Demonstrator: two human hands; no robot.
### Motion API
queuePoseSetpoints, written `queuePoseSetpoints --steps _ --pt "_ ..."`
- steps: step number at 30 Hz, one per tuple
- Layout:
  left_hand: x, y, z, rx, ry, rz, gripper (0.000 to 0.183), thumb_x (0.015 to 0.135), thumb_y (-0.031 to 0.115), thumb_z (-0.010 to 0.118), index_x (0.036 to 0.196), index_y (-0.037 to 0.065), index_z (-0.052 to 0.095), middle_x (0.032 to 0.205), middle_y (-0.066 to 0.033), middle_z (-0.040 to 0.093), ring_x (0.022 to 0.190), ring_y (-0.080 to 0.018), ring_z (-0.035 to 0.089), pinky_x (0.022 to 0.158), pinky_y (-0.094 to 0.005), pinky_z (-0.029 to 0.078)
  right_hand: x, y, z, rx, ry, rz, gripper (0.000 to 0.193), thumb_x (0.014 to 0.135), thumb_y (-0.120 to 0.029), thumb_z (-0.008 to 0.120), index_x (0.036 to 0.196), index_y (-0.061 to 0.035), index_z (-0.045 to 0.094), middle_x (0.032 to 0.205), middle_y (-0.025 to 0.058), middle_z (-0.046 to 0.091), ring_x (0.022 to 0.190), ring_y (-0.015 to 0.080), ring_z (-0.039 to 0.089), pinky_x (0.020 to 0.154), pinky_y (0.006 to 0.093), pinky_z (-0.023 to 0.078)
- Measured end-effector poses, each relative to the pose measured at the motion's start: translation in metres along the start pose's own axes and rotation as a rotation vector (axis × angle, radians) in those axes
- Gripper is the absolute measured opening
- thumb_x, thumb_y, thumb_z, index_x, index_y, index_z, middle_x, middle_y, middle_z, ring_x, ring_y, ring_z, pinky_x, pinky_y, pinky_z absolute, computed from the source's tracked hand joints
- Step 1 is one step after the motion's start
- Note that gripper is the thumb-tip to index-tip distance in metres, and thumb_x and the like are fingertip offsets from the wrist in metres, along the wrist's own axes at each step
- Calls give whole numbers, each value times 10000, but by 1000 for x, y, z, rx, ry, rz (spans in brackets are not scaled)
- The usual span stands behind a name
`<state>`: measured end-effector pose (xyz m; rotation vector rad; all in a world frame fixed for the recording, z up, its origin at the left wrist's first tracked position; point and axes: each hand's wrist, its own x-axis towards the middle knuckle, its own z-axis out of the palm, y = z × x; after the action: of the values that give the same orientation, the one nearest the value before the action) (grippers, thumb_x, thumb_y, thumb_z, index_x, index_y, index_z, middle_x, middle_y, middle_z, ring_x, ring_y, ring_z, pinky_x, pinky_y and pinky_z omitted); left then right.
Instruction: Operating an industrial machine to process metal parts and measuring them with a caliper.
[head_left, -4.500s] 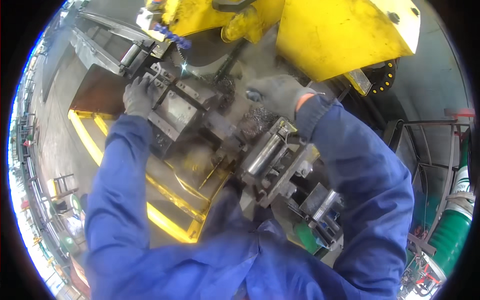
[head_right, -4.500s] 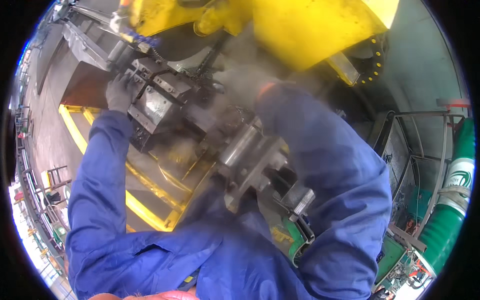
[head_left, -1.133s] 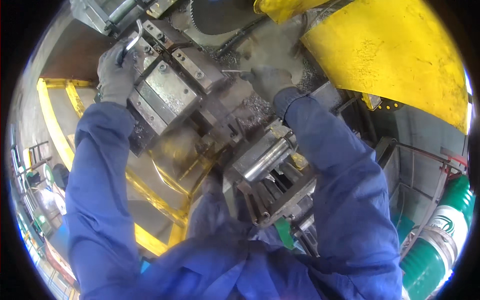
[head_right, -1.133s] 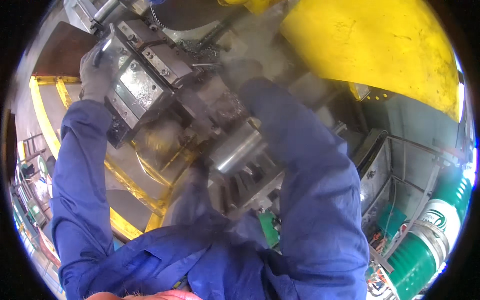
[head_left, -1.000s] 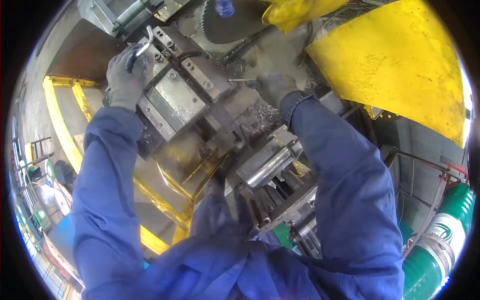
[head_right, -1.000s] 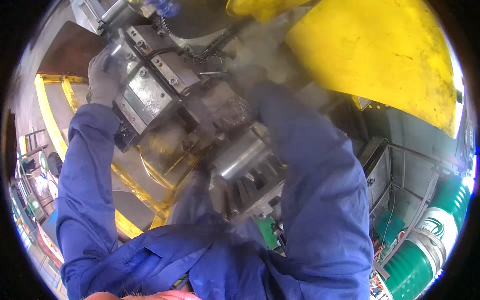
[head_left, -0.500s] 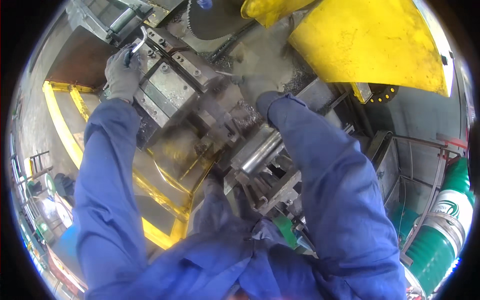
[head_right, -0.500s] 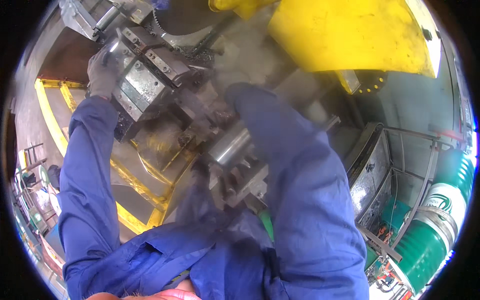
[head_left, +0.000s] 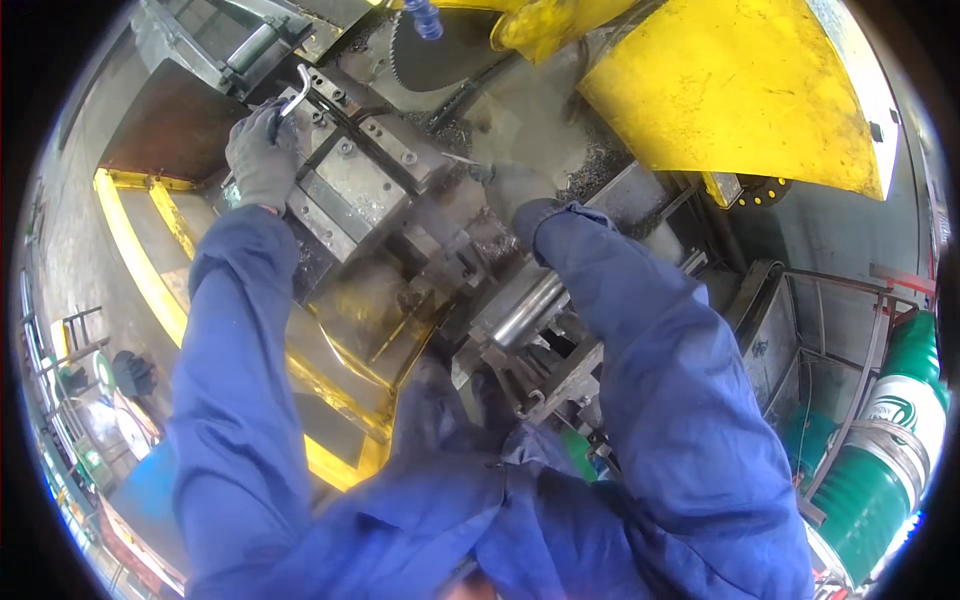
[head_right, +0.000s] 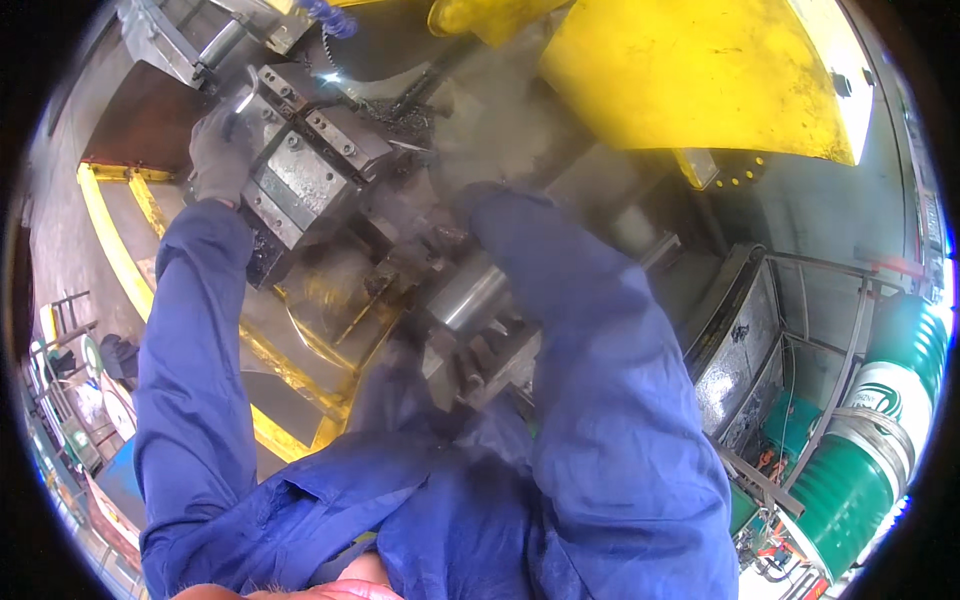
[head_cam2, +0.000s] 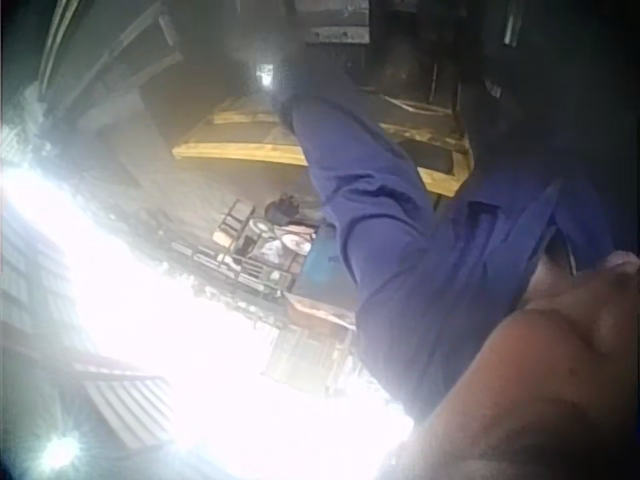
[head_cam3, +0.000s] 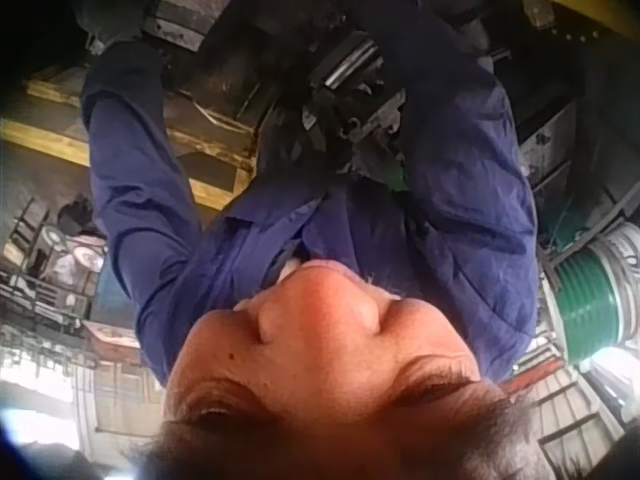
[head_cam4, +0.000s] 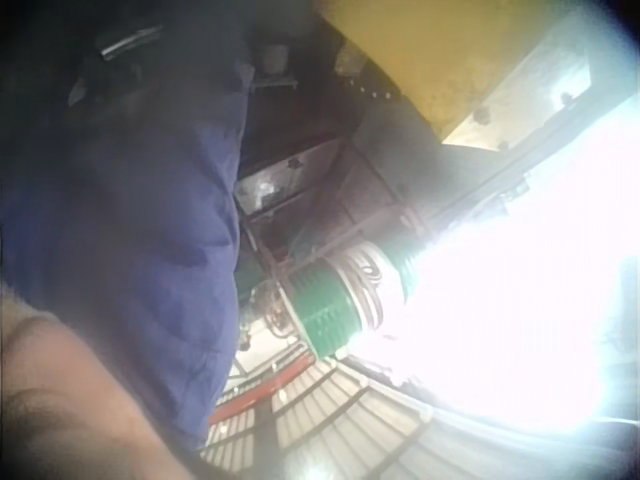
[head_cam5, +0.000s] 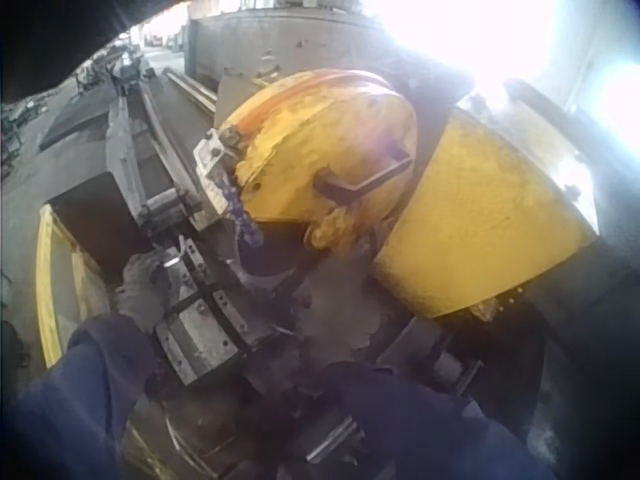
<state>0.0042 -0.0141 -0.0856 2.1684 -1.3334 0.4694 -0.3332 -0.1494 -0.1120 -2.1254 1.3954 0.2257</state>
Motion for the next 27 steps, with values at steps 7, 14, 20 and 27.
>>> queuePoseSetpoints --steps 7,14,20,27 --pt "0 5 1 -83 23 21 298 824 196 648 1102 141 738 1174 -30 726 1025 -290 641 927 -377 488 -29 -21 -29 -168 -93 -130 468 1018 -455 409 1035 -80 688 921 145 722 858 338 685 785 442 541" --pt "-4 1 -7 -87 -34 22 316 821 143 626 1117 120 735 1203 -45 714 1077 -277 628 961 -365 475 13 -17 -41 -383 -382 -319 379 1040 -393 401 1041 -109 652 836 138 694 760 308 667 703 400 541" --pt "-2 0 -8 -101 -63 16 326 819 108 628 1129 103 730 1208 -58 710 1099 -265 617 984 -359 467 46 14 -10 -144 -40 -532 281 1010 -326 457 1012 -116 643 804 123 681 680 287 659 625 392 527" --pt "-8 -4 -10 -75 -91 -31 330 824 64 632 1139 95 728 1218 -72 701 1111 -255 608 996 -355 464 87 -21 -45 -171 -151 -594 284 924 -229 509 1135 -133 673 1022 128 717 883 317 683 789 435 528"
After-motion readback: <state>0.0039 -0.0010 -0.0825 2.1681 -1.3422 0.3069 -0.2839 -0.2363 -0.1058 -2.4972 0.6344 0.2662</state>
